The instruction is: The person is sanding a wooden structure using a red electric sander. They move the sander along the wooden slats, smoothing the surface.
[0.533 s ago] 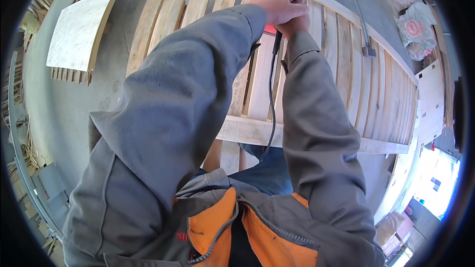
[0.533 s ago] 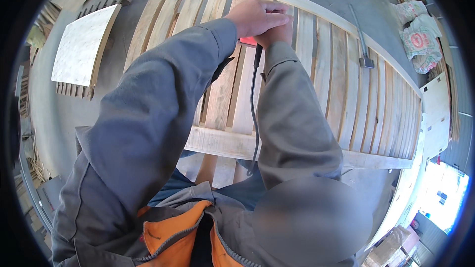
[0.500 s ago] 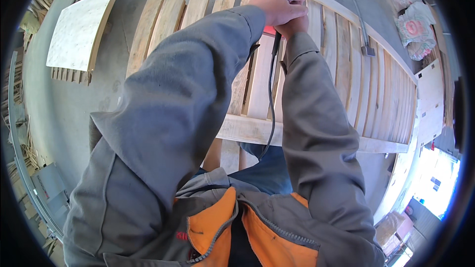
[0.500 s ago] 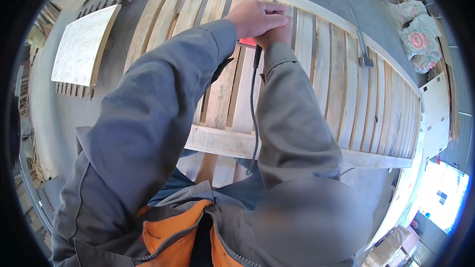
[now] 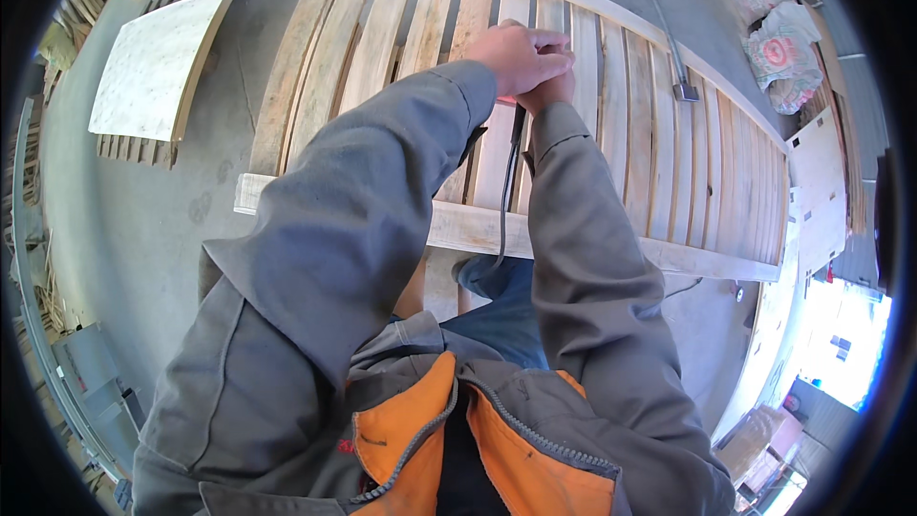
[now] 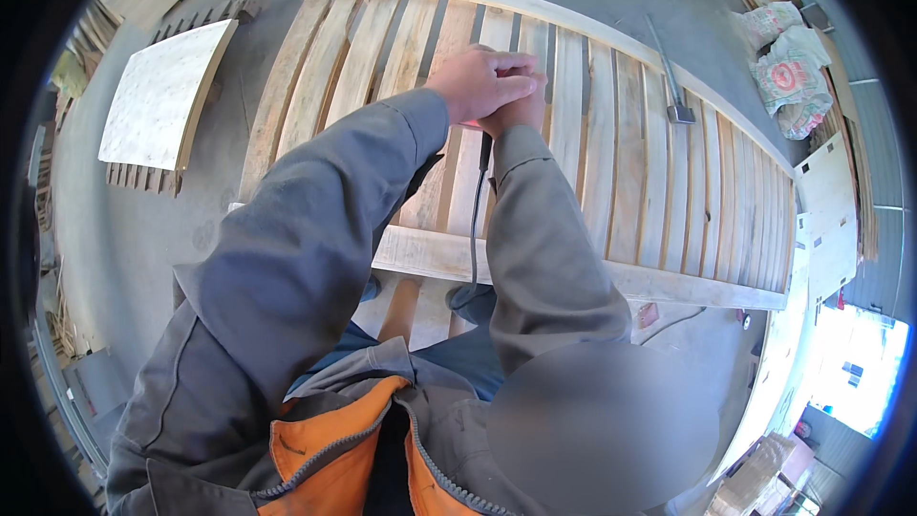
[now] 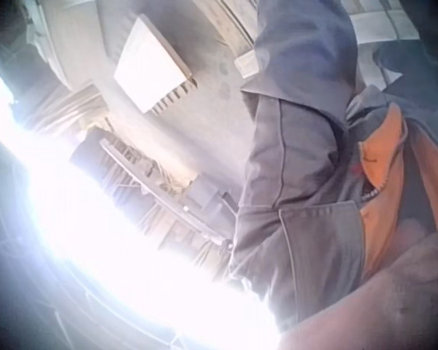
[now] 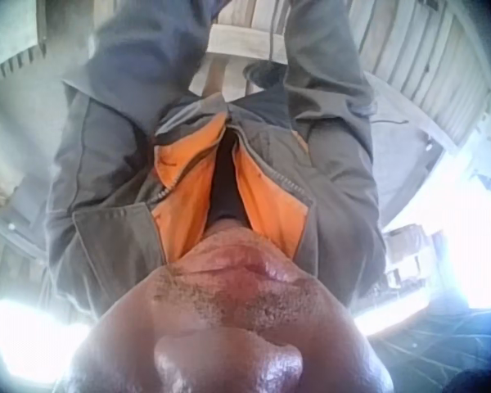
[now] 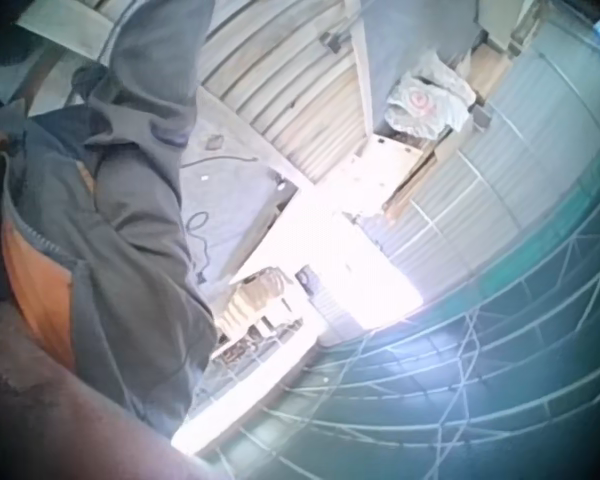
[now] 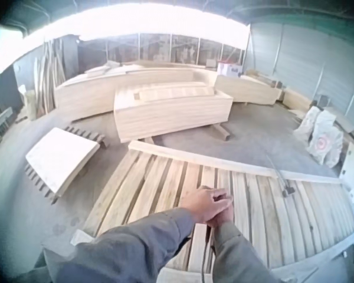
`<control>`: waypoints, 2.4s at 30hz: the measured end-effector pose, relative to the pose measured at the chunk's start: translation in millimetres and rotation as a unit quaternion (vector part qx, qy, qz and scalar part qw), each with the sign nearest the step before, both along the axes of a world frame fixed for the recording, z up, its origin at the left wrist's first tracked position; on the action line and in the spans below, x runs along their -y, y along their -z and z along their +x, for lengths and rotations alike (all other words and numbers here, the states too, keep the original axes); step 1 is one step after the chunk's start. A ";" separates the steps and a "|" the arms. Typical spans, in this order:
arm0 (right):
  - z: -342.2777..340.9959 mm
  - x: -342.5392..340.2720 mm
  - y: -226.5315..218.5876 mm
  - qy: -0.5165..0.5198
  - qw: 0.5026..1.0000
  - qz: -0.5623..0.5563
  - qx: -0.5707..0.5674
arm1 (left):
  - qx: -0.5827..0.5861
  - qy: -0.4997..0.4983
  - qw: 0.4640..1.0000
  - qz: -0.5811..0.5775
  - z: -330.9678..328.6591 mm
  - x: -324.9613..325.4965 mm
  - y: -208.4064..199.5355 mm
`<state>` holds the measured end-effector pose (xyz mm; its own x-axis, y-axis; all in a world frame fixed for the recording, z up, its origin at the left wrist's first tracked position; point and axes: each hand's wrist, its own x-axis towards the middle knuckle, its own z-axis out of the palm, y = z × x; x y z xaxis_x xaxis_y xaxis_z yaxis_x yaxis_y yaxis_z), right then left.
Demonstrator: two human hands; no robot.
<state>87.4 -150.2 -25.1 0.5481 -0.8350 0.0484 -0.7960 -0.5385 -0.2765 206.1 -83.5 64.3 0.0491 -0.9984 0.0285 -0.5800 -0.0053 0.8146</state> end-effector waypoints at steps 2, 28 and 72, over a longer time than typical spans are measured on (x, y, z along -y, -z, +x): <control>2.2 -12.0 6.3 -0.002 0.999 -0.048 -0.020 | 0.008 -0.005 1.000 0.009 2.0 -14.4 0.5; -59.7 -133.6 -0.8 0.068 0.993 -0.100 -0.010 | -0.040 0.018 0.998 0.049 -55.7 -130.2 -28.5; 14.2 55.9 18.3 0.015 0.993 0.048 0.109 | 0.001 -0.011 1.000 0.001 12.5 47.7 7.5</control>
